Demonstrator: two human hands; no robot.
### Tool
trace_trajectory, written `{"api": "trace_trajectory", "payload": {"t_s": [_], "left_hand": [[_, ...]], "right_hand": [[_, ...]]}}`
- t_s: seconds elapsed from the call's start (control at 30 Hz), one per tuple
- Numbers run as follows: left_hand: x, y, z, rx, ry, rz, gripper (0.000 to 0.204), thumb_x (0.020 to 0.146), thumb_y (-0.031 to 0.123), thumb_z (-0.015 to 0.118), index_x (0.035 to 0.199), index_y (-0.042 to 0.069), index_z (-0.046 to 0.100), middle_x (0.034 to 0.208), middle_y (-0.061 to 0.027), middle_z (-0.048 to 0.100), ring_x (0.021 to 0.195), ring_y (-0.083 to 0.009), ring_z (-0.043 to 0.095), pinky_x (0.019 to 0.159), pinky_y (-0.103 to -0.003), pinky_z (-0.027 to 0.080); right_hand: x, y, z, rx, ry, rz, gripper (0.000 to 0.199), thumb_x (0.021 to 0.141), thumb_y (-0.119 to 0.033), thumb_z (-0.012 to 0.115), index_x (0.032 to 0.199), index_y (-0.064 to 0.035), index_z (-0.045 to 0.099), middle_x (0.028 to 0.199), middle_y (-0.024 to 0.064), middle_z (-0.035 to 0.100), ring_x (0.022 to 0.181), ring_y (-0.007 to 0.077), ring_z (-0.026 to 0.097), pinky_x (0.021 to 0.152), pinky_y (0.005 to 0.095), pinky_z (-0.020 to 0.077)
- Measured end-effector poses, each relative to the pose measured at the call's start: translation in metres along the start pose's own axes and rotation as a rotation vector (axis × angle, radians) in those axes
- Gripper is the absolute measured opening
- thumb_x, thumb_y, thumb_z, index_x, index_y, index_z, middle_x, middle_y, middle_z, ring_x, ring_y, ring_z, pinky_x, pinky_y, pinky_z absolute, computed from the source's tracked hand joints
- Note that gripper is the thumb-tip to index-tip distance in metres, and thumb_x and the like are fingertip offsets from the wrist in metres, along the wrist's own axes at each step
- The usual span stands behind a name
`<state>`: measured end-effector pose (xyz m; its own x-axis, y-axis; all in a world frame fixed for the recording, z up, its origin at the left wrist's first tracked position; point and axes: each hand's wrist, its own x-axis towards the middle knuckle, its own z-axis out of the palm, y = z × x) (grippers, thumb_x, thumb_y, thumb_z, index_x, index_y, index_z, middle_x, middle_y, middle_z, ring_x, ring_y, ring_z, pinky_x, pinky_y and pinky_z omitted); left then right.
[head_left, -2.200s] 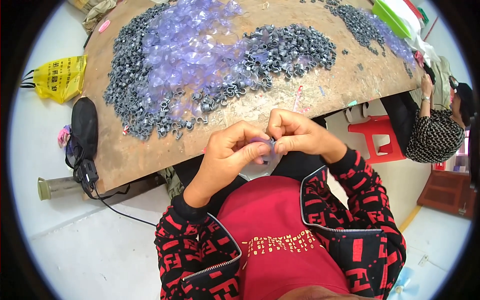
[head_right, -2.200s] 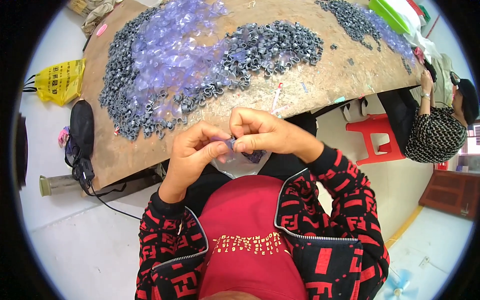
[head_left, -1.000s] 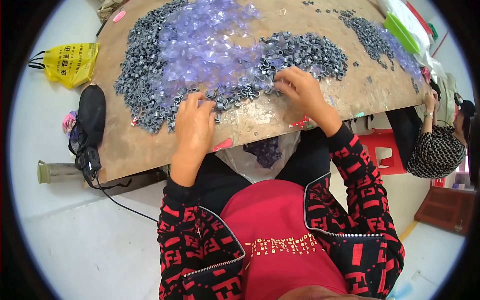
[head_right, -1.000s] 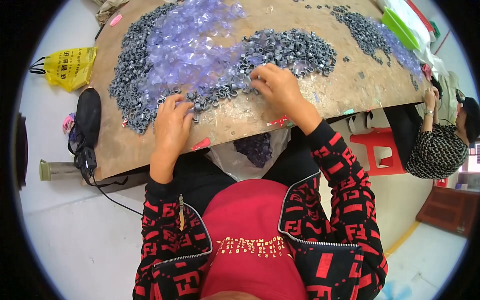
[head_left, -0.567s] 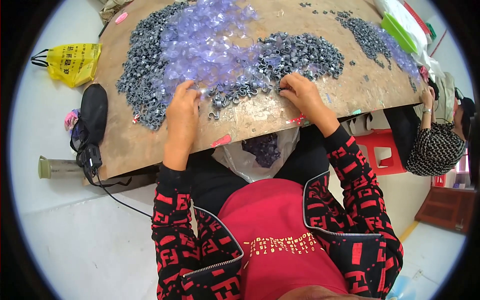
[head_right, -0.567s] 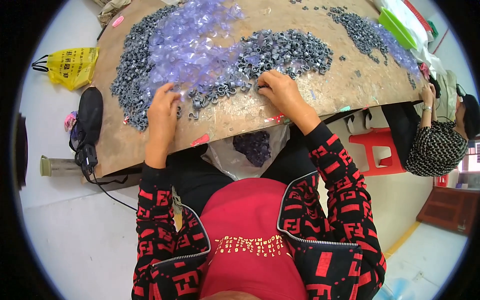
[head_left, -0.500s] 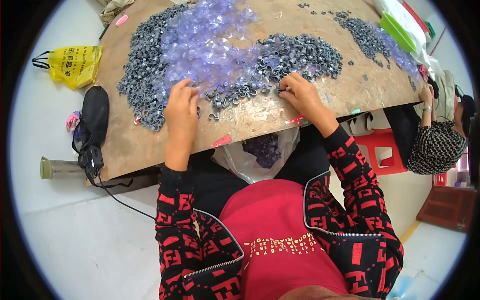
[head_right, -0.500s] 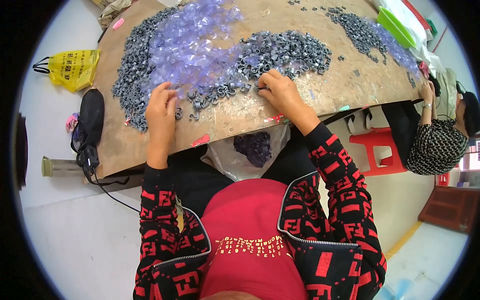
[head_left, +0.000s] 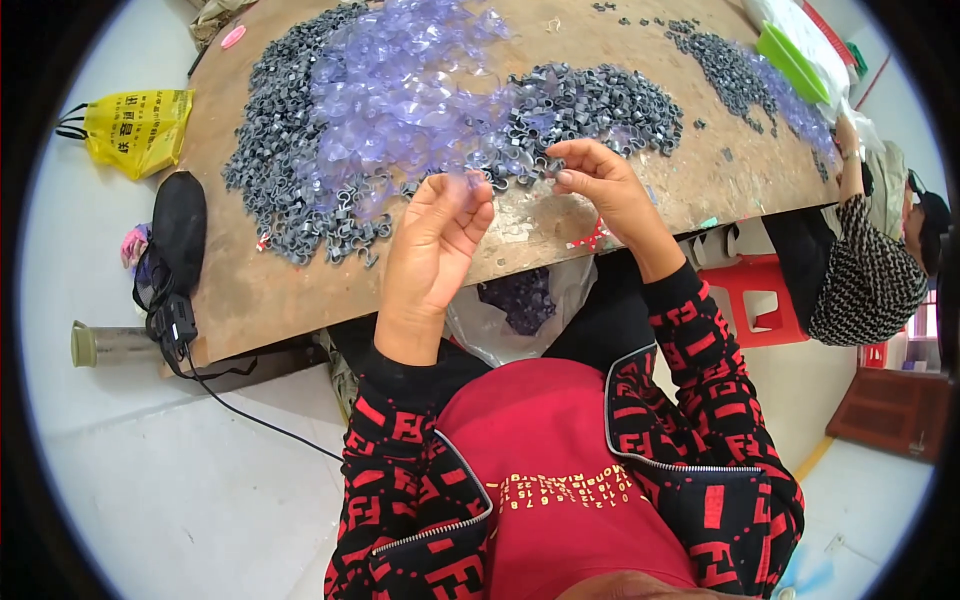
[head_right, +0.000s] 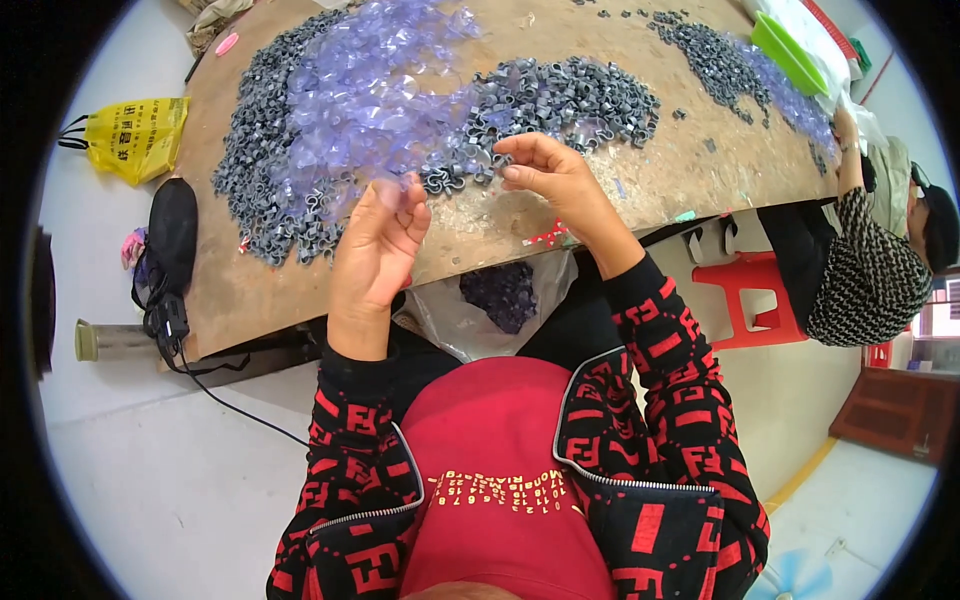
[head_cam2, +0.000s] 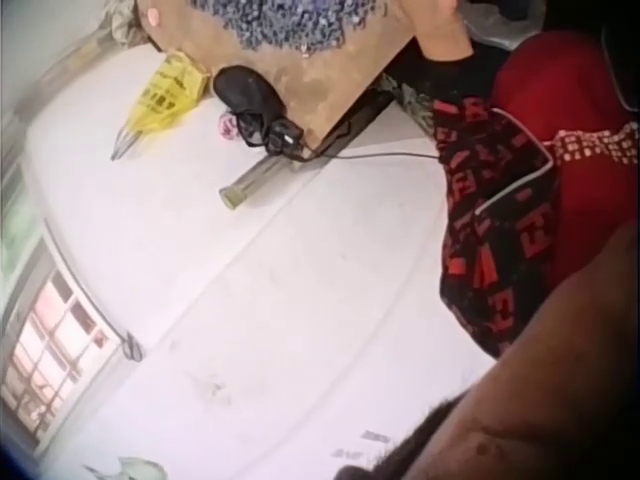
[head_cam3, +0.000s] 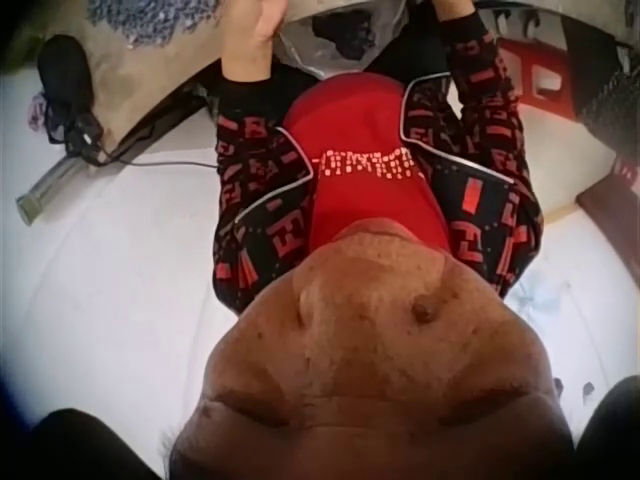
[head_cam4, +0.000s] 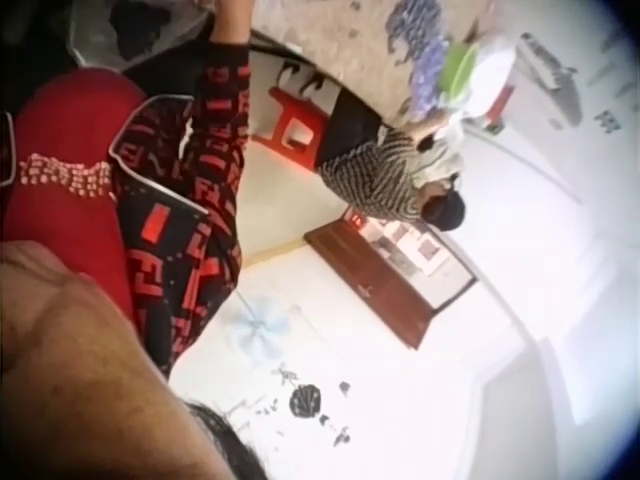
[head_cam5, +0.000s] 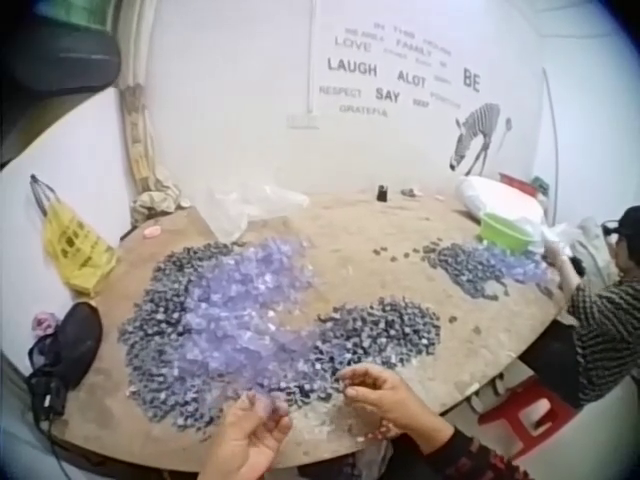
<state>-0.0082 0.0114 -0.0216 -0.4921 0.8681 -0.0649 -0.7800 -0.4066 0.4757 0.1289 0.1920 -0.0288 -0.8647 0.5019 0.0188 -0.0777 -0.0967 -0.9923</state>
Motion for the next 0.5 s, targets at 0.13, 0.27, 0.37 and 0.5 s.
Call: {"api": "trace_trajectory", "payload": {"t_s": [0.13, 0.27, 0.37, 0.5], "left_hand": [[0.001, -0.008, 0.010, 0.033, -0.014, -0.076, 0.015, 0.085, 0.007, 0.057, 0.100, 0.009, 0.054, 0.094, -0.0056, 0.057, 0.086, -0.0145, 0.059, 0.074, -0.029, 0.052], [0.006, -0.019, 0.007, -0.026, -0.034, -0.143, 0.018, 0.087, 0.009, 0.056, 0.105, 0.010, 0.054, 0.092, -0.0033, 0.057, 0.085, -0.0137, 0.058, 0.073, -0.028, 0.050], [0.006, -0.024, 0.009, -0.071, -0.060, -0.201, 0.019, 0.087, 0.010, 0.055, 0.106, 0.010, 0.054, 0.090, -0.0016, 0.057, 0.084, -0.0122, 0.058, 0.072, -0.027, 0.049], [0.005, -0.024, 0.011, -0.022, -0.044, -0.218, 0.018, 0.086, 0.009, 0.056, 0.104, 0.009, 0.054, 0.089, -0.0012, 0.058, 0.081, -0.0109, 0.057, 0.071, -0.026, 0.048]], "right_hand": [[-0.005, -0.004, 0.006, 0.113, 0.030, 0.005, 0.026, 0.084, -0.005, 0.057, 0.109, -0.0023, 0.053, 0.095, 0.0036, 0.057, 0.085, 0.0113, 0.056, 0.076, 0.0247, 0.0452], [-0.013, -0.016, 0.022, 0.233, 0.014, -0.044, 0.024, 0.083, -0.004, 0.057, 0.107, -0.0018, 0.053, 0.093, 0.0040, 0.057, 0.083, 0.0118, 0.056, 0.074, 0.0246, 0.0456], [-0.019, -0.021, 0.030, 0.232, -0.046, -0.050, 0.024, 0.082, -0.004, 0.058, 0.105, -0.0013, 0.054, 0.093, 0.0043, 0.057, 0.082, 0.0118, 0.056, 0.074, 0.0246, 0.0460], [-0.025, -0.026, 0.042, 0.148, -0.037, -0.058, 0.023, 0.082, -0.004, 0.059, 0.104, -0.0010, 0.055, 0.093, 0.0035, 0.057, 0.083, 0.0104, 0.055, 0.075, 0.0235, 0.0458]]}}
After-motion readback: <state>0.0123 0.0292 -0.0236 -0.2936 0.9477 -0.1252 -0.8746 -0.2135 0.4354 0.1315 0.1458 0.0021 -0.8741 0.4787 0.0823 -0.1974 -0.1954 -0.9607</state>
